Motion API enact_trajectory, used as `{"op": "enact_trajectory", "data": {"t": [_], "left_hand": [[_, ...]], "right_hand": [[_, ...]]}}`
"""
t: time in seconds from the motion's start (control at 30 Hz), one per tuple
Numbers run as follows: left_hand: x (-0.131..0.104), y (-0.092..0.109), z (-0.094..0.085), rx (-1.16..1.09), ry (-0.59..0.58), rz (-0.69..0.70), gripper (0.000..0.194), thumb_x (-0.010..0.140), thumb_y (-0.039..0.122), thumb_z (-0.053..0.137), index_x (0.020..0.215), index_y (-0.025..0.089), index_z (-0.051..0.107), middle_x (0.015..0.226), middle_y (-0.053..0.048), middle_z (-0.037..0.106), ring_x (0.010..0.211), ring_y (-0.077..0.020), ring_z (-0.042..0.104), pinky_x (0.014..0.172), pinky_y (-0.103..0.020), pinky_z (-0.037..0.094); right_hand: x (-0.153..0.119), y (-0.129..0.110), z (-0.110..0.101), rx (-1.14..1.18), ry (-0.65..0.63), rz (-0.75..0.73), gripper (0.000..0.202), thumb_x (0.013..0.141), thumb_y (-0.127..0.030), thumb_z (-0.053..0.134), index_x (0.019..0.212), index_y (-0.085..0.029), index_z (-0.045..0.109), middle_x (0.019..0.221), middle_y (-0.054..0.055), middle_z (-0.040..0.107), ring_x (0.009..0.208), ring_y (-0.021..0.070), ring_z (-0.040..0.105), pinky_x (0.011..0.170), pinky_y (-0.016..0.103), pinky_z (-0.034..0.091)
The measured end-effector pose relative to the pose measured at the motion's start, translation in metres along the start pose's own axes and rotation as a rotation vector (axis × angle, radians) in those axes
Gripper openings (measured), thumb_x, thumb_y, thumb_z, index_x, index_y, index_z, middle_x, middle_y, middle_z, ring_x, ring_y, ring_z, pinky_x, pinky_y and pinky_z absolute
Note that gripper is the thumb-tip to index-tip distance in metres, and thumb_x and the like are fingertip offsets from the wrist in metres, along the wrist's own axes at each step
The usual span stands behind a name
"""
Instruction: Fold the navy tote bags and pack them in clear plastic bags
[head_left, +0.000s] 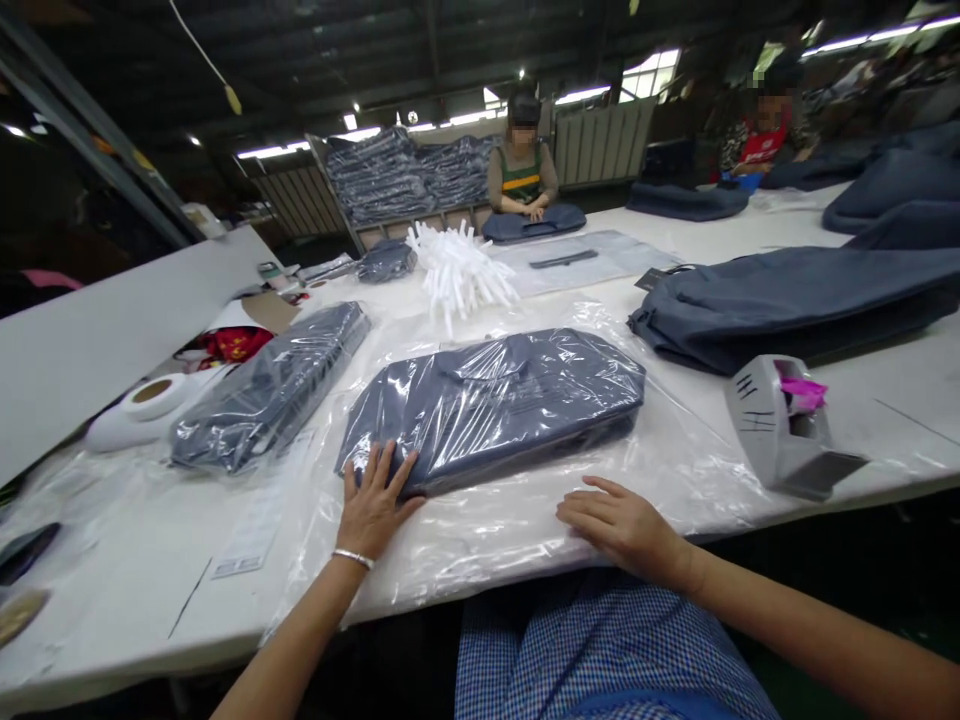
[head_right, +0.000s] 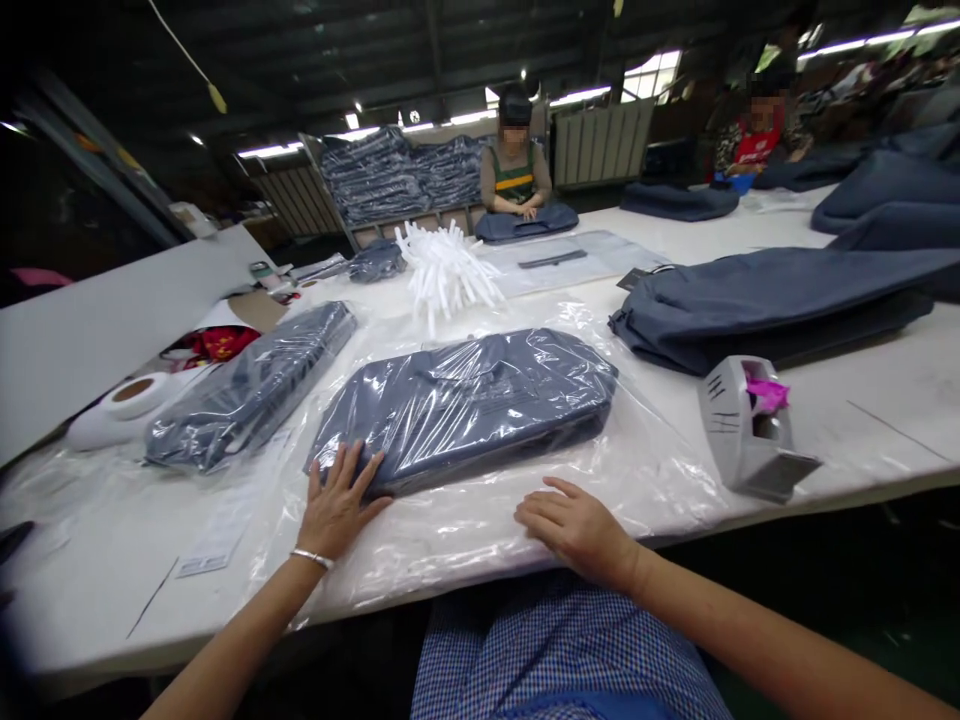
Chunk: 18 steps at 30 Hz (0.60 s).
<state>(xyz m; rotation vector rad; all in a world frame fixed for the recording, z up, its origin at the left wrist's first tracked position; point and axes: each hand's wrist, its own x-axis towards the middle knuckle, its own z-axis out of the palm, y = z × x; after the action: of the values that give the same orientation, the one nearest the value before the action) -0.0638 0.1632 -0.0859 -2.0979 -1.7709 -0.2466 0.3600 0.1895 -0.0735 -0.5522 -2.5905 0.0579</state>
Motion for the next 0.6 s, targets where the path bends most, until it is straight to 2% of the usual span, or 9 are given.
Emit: {"op": "enact_trajectory", "data": {"t": [0.07,0.13,0.27,0.4,0.47,0.6], "left_hand": [[-0.001,-0.004,0.002,-0.033,-0.006,0.042,0.067,0.090,0.054,0.052,0.149,0.030,0.033,0.161,-0.012,0.021,0.148,-0.0338,0.017,0.117,-0.061,0.014],[-0.001,-0.006,0.004,-0.069,0.010,0.052,0.067,0.091,0.056,0.048,0.150,0.029,0.032,0.161,-0.012,0.020,0.148,-0.0333,0.018,0.117,-0.060,0.016],[0.001,-0.004,0.004,-0.107,0.060,0.054,0.067,0.093,0.059,0.038,0.152,0.030,0.027,0.162,-0.011,0.019,0.148,-0.0349,0.017,0.117,-0.063,0.011],[0.000,0.001,-0.004,-0.069,0.089,0.089,0.060,0.096,0.049,0.041,0.152,0.035,0.023,0.160,-0.009,0.025,0.147,-0.0354,0.020,0.116,-0.067,0.006],[-0.002,0.000,-0.008,-0.020,0.079,0.132,0.059,0.096,0.040,0.046,0.151,0.037,0.025,0.159,-0.008,0.029,0.145,-0.0339,0.027,0.117,-0.065,0.011],[-0.007,-0.011,-0.012,0.042,0.058,0.226,0.060,0.093,0.034,0.055,0.148,0.036,0.033,0.153,-0.010,0.040,0.137,-0.0322,0.042,0.113,-0.054,0.033]], "right_hand": [[-0.002,0.001,-0.003,-0.032,-0.097,0.064,0.050,0.092,-0.019,0.054,0.141,-0.017,0.046,0.139,0.013,0.056,0.130,0.0267,0.050,0.112,0.053,0.037],[-0.010,0.005,-0.004,-0.064,-0.142,0.127,0.053,0.089,-0.021,0.057,0.141,-0.015,0.047,0.145,0.014,0.049,0.137,0.0309,0.041,0.112,0.057,0.035],[-0.034,0.019,-0.002,-0.099,-0.067,0.123,0.039,0.087,-0.009,0.048,0.123,-0.016,0.062,0.128,0.011,0.064,0.130,0.0284,0.049,0.112,0.058,0.035],[-0.046,0.027,-0.007,-0.140,0.024,0.080,0.034,0.091,-0.006,0.046,0.118,-0.015,0.064,0.120,0.009,0.069,0.123,0.0251,0.056,0.110,0.054,0.039],[-0.042,0.030,-0.014,-0.147,0.072,0.059,0.029,0.093,-0.009,0.049,0.117,-0.016,0.064,0.119,0.008,0.070,0.119,0.0228,0.059,0.110,0.051,0.041],[-0.019,0.041,-0.035,-0.160,0.142,0.070,0.027,0.094,-0.010,0.052,0.117,-0.019,0.064,0.121,0.008,0.069,0.114,0.0198,0.062,0.106,0.045,0.045]]}}
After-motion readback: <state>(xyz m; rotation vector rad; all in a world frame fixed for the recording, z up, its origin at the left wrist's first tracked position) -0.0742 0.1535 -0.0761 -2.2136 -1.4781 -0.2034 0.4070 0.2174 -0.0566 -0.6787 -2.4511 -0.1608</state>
